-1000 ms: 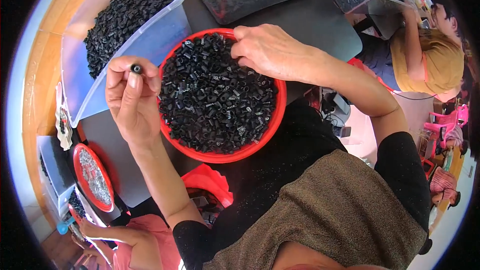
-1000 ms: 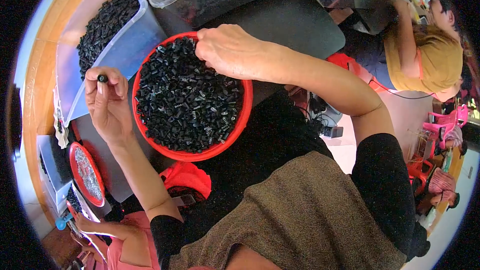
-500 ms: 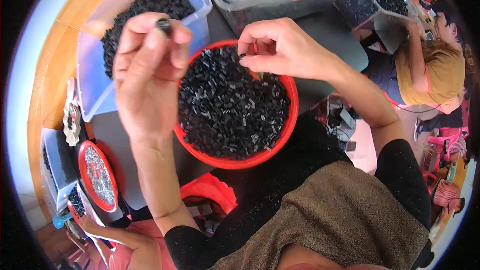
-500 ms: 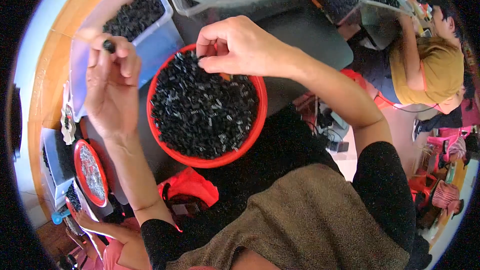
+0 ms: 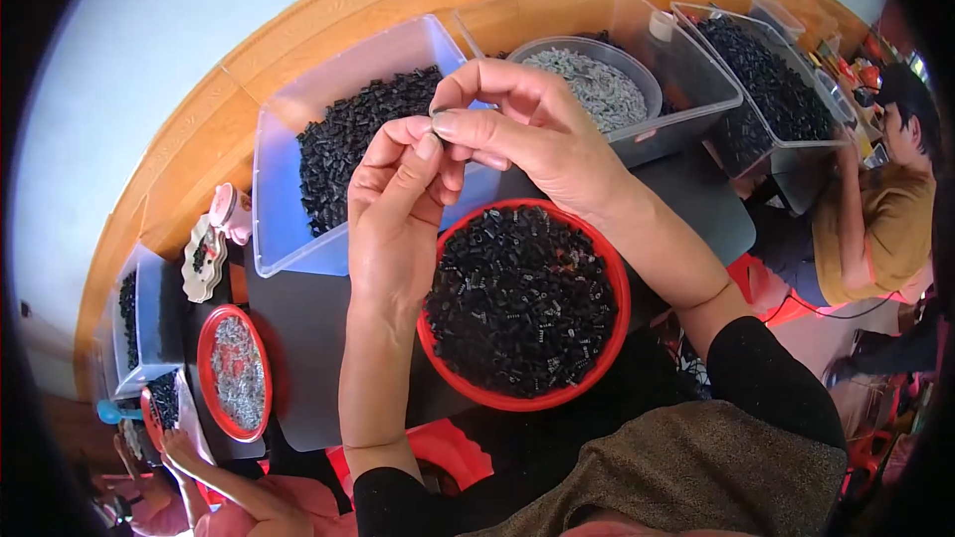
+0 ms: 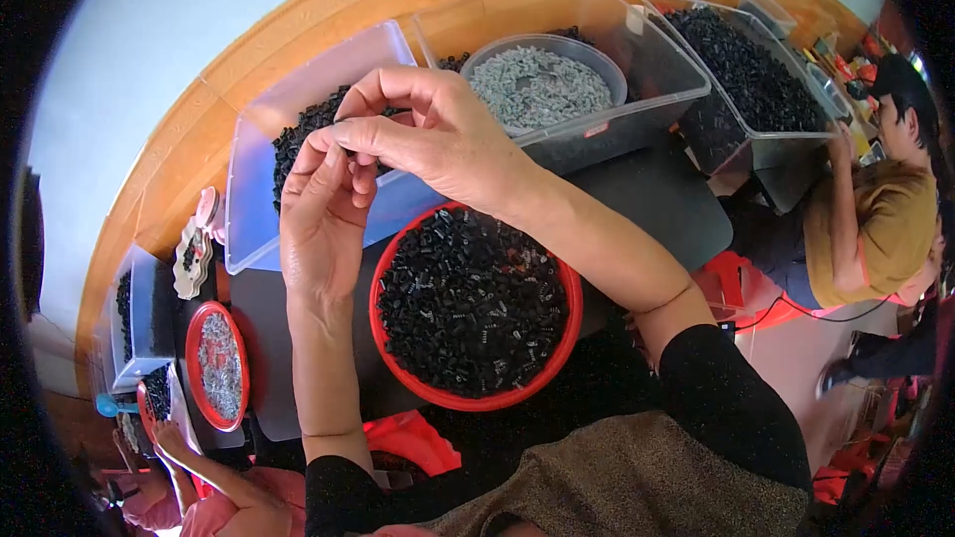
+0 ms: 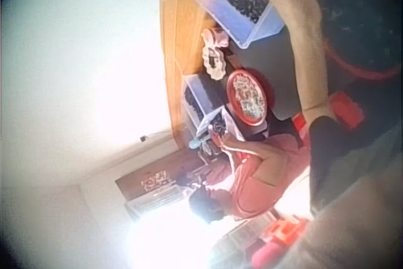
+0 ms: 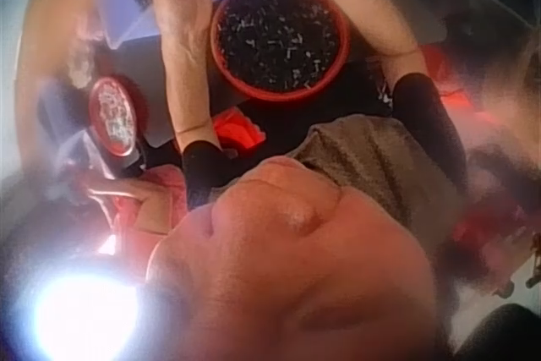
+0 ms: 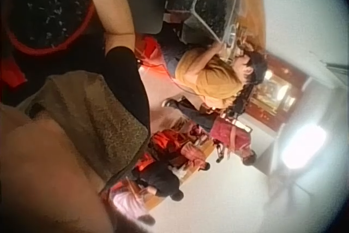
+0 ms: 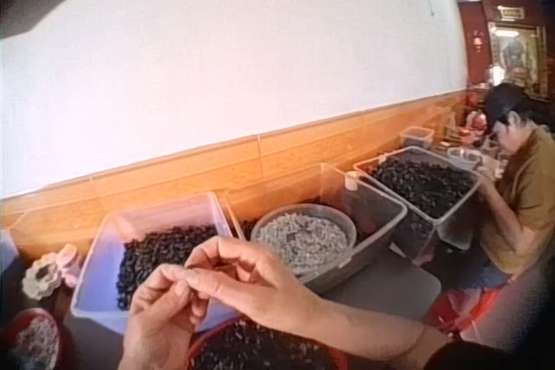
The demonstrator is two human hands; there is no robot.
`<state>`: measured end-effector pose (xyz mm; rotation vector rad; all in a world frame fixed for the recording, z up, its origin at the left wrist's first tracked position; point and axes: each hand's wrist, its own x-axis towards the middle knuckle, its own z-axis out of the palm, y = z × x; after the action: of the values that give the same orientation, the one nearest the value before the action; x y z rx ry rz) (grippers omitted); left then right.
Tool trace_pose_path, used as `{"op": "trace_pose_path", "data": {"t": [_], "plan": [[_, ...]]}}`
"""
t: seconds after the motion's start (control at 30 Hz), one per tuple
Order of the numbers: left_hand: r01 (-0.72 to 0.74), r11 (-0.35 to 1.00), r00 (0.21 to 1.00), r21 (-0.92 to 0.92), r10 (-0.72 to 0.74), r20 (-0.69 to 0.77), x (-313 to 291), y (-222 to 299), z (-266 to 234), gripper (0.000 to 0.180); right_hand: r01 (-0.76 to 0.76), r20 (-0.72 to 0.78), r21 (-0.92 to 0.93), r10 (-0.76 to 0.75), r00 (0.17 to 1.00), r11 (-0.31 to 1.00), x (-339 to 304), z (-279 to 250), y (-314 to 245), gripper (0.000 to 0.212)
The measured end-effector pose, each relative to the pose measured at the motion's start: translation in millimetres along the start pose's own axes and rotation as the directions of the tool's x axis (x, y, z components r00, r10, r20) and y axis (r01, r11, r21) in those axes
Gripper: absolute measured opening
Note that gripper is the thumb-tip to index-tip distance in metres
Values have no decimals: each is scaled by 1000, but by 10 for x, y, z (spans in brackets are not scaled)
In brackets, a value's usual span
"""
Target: The person sorts small black plastic parts by hand, picking through them in a bowl.
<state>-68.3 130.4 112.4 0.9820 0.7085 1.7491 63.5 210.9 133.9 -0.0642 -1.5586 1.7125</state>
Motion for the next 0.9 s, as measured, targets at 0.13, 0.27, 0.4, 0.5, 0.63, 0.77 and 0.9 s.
{"op": "trace_pose_path", "data": {"t": [0.13,0.27,0.4,0.5,0.63,0.77,0.9], "plan": [[21,1000,999,18,-21,-43,69,15,-43,12,-9,-4,16,9,1000,1000,93,-40,91,17],[102,995,991,-19,-103,-82,105,23,-115,12,124,41,-392,-117,992,912,105,-120,90,12],[168,982,985,-89,-170,-11,149,20,-205,14,367,151,-731,-389,909,575,88,-151,47,10],[216,974,976,-69,-215,18,172,21,-236,13,407,222,-735,-374,900,543,113,-227,32,14],[248,967,968,-52,-245,55,168,35,-245,11,413,292,-731,-298,909,543,125,-271,-36,22],[239,970,971,-39,-237,40,168,23,-245,11,420,298,-761,-309,903,494,109,-261,-31,26],[257,966,965,-22,-256,57,167,56,-250,12,430,273,-780,-372,887,454,98,-233,17,16]]}}
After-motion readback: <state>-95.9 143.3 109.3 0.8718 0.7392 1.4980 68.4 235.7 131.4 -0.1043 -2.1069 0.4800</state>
